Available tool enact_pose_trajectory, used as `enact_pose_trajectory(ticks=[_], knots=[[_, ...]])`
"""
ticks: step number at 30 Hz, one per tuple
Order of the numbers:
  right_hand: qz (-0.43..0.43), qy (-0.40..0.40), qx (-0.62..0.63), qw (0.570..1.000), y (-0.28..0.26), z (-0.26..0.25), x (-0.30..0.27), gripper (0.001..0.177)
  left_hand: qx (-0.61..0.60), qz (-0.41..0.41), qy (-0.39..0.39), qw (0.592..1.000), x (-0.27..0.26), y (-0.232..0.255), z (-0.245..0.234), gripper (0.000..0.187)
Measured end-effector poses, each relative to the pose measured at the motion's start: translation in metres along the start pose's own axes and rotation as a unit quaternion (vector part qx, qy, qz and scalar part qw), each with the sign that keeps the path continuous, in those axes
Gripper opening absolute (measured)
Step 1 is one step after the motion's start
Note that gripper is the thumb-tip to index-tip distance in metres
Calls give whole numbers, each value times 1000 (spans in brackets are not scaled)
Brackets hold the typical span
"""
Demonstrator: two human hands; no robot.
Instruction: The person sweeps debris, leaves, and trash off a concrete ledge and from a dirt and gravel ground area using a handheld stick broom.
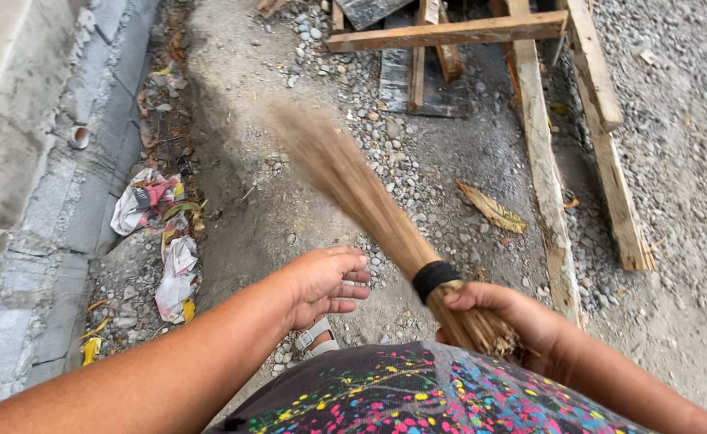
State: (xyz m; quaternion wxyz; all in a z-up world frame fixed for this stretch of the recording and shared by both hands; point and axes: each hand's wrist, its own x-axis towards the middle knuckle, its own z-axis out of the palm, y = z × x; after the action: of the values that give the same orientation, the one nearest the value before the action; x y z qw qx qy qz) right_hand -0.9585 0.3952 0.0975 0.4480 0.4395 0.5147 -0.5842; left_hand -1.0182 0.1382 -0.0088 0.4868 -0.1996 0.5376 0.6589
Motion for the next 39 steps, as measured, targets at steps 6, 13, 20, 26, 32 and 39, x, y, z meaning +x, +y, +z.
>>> enact_pose_trajectory(ticks=[6, 13, 20, 26, 32, 39], knots=[[-138, 105, 251, 952, -6, -76, 41, 34, -13, -15, 12, 1000, 1, -6, 0, 48], [-101, 149, 226, 958, -78, -130, 115, 38, -26, -65, 74, 995, -21, -35, -27, 46], [-41, 87, -236, 967, -52, -131, 71, 42, -31, -75, 69, 994, 0, -27, -11, 45], [-96, 79, -242, 962, -38, -128, 27, 38, -42, -41, 44, 997, 23, 0, 15, 44], [-65, 51, -32, 996, -92, -127, 64, 30, -86, -54, 65, 993, 22, -10, 0, 42], [13, 35, -374, 927, -84, -13, 110, 38, -43, -90, 60, 993, 30, -9, 17, 47]])
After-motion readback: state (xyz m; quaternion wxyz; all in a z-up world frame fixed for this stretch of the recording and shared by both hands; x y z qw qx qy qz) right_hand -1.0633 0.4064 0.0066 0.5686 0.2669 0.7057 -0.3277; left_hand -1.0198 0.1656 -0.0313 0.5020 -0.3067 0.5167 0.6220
